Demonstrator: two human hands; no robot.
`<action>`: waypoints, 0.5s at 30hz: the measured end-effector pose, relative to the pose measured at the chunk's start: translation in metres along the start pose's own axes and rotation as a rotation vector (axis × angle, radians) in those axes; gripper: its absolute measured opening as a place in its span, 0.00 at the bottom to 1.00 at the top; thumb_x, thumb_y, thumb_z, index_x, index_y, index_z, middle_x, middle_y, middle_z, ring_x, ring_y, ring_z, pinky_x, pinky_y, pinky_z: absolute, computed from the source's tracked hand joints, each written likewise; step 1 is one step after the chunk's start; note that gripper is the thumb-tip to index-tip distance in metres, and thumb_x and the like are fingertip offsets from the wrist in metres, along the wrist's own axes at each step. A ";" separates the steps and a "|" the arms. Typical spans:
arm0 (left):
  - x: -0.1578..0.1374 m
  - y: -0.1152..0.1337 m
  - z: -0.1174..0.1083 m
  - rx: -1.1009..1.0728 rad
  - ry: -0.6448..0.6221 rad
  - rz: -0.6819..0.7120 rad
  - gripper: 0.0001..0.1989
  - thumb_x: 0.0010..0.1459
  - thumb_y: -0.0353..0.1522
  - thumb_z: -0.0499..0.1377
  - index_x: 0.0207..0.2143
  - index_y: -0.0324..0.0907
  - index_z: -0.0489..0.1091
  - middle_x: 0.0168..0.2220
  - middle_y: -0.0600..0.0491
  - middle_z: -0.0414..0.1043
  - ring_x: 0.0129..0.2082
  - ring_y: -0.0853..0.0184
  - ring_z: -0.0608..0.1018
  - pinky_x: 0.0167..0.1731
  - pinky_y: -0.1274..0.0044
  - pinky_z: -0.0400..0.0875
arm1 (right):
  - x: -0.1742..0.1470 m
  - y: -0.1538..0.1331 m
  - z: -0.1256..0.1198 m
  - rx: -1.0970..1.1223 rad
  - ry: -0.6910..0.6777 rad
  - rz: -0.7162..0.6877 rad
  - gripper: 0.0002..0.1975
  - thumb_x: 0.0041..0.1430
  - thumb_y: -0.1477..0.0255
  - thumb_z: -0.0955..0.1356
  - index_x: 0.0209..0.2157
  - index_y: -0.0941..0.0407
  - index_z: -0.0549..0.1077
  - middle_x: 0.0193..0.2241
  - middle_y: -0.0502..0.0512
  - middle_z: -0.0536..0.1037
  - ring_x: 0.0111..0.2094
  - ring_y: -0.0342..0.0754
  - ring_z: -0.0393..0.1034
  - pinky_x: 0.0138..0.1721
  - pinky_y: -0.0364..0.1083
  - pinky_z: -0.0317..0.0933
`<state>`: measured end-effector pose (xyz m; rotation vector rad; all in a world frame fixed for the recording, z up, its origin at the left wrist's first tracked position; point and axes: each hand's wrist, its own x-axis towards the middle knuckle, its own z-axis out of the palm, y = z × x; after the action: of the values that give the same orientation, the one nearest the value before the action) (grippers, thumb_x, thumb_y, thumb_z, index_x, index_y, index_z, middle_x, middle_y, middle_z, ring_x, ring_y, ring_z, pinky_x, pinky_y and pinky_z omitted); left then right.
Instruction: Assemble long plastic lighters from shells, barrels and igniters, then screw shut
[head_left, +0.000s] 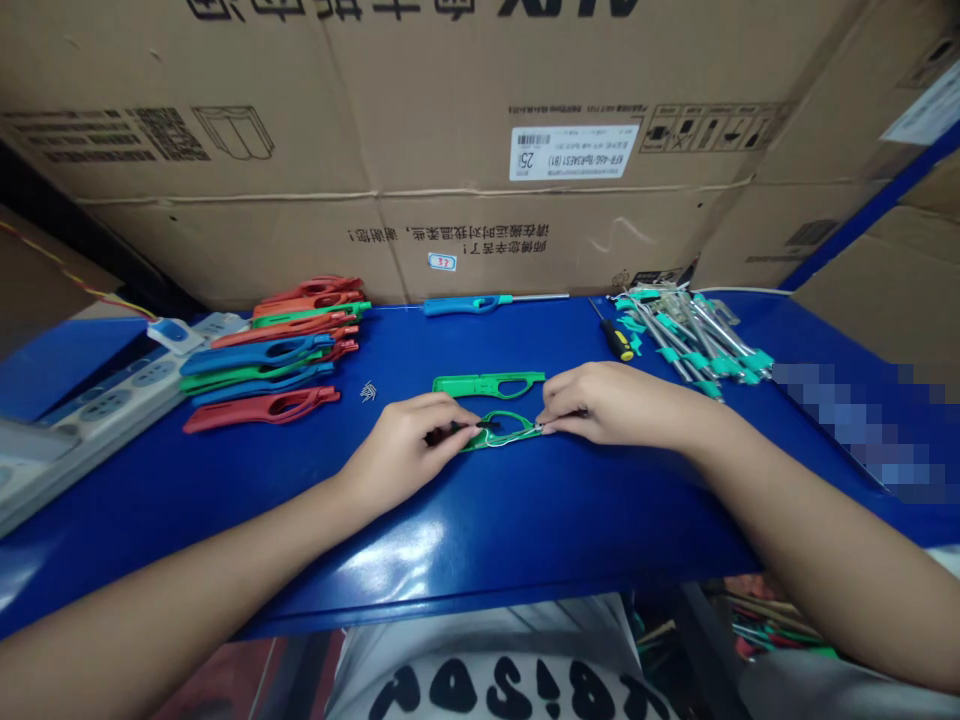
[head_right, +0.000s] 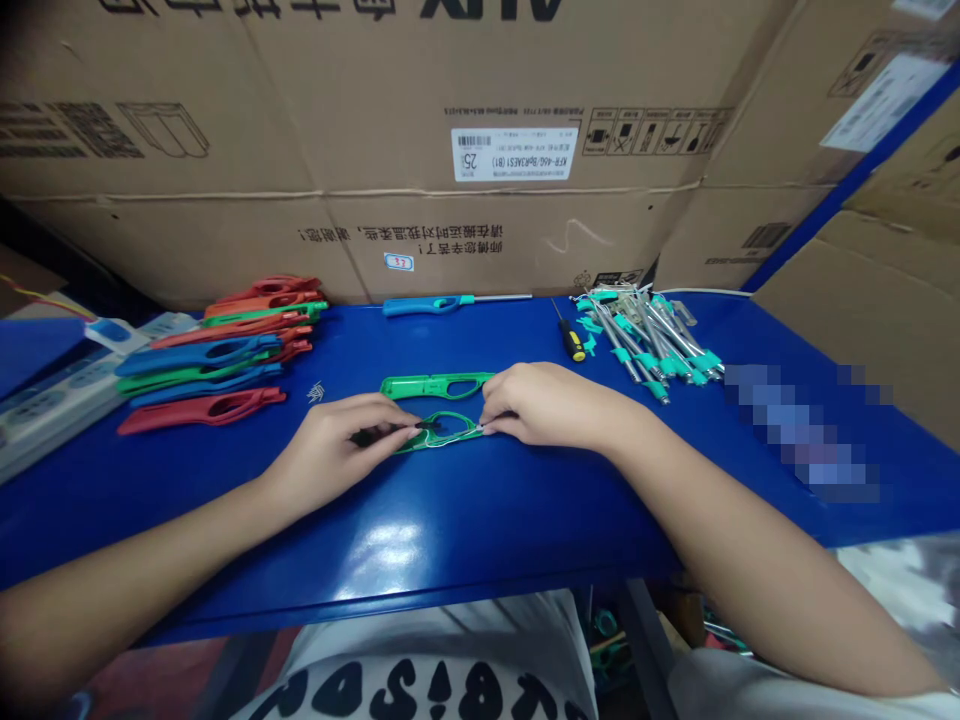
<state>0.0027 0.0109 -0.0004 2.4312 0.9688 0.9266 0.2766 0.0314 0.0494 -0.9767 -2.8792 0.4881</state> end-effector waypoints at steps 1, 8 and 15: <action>0.000 0.000 0.000 -0.008 0.002 -0.009 0.05 0.64 0.30 0.63 0.39 0.41 0.79 0.35 0.51 0.80 0.31 0.69 0.80 0.31 0.79 0.74 | 0.001 -0.001 0.001 0.000 -0.004 -0.008 0.09 0.65 0.75 0.68 0.36 0.55 0.82 0.34 0.54 0.81 0.35 0.46 0.74 0.37 0.43 0.61; 0.000 0.001 -0.001 -0.034 0.013 -0.046 0.05 0.64 0.31 0.63 0.38 0.41 0.80 0.33 0.52 0.79 0.28 0.71 0.78 0.28 0.80 0.73 | 0.003 -0.012 0.004 -0.132 -0.050 0.006 0.12 0.65 0.78 0.65 0.30 0.57 0.80 0.29 0.53 0.77 0.30 0.45 0.70 0.31 0.44 0.54; 0.000 0.001 -0.004 -0.034 0.042 -0.035 0.05 0.63 0.30 0.63 0.37 0.39 0.80 0.37 0.50 0.78 0.32 0.70 0.79 0.32 0.80 0.74 | 0.003 -0.011 0.006 -0.040 -0.030 -0.032 0.10 0.65 0.77 0.65 0.35 0.59 0.80 0.30 0.54 0.75 0.31 0.45 0.69 0.34 0.44 0.59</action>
<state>0.0008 0.0103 0.0030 2.3678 0.9982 0.9784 0.2668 0.0229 0.0470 -0.9347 -2.9372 0.4490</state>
